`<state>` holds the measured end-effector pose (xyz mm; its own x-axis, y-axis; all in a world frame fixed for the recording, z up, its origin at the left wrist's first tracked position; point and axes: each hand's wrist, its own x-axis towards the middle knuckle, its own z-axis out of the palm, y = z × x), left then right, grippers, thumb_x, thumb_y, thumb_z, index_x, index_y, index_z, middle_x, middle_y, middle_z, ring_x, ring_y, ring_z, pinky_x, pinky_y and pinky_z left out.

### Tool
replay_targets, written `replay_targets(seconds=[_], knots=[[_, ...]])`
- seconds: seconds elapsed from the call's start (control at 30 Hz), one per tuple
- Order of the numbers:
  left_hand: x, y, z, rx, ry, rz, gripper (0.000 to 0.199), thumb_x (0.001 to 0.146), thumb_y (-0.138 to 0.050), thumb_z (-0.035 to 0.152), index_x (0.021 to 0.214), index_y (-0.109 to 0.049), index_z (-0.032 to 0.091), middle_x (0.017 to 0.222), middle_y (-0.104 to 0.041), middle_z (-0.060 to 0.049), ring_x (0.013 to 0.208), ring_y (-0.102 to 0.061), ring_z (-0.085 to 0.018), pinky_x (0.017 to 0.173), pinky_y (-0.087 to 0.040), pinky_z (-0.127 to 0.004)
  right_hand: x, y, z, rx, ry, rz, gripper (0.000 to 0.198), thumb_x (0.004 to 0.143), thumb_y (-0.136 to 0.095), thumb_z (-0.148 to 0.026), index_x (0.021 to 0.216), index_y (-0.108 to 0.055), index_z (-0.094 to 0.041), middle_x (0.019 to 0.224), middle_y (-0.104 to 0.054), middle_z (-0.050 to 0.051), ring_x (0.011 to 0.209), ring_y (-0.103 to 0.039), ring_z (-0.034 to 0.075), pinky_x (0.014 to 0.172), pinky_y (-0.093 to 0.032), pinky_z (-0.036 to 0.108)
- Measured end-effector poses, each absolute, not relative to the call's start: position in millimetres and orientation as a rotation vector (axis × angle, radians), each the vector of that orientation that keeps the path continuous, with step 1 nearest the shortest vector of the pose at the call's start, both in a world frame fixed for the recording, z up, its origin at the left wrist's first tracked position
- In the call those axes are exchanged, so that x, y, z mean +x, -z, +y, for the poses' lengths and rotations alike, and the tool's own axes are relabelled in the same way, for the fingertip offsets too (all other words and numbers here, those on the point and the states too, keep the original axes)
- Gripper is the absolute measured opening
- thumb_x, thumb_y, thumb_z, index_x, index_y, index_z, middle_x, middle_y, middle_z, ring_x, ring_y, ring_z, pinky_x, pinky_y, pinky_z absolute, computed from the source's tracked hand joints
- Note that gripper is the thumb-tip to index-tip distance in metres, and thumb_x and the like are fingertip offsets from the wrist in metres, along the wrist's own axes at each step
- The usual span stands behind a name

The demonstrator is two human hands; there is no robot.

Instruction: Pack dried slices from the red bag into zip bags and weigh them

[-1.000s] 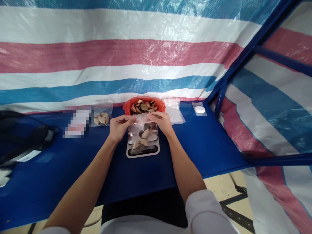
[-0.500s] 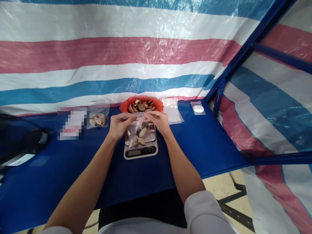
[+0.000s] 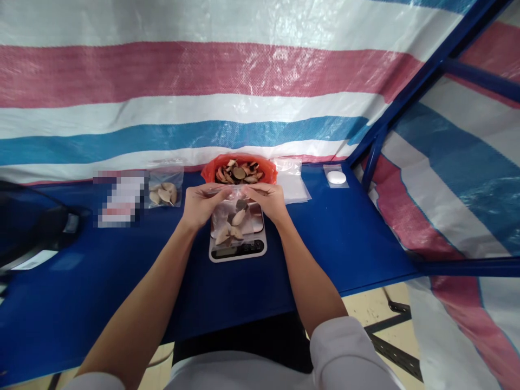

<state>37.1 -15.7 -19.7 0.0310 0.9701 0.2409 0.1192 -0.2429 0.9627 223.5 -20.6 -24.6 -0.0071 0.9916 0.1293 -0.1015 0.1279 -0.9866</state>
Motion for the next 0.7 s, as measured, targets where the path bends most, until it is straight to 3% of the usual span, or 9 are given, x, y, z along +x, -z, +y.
replay_targets(seconds=[0.53,0.7], knots=[[32.3,25.1,-15.5,1.472,-1.352,1.147,0.024,0.071,-0.081,0.041,0.077,-0.081,0.018,0.068,-0.076,-0.005,0.062,-0.068,-0.018,0.062,-0.055,-0.027,220.0,31.9,-17.6,-1.043,-1.151,-1.204,0.034,0.065,-0.083,-0.053,0.077,-0.077,-0.021,0.072,-0.075,0.002,0.065,-0.071,0.018,0.064,-0.061,0.033],[31.5,23.2,-15.9,1.454,-1.364,1.125,0.023,0.072,-0.080,0.040,0.073,-0.079,0.017,0.065,-0.074,-0.005,0.059,-0.067,-0.017,0.059,-0.054,-0.027,220.8,31.8,-17.4,-1.033,-1.140,-1.180,0.035,0.066,-0.082,-0.054,0.076,-0.075,-0.020,0.070,-0.074,0.002,0.059,-0.067,0.017,0.057,-0.057,0.030]])
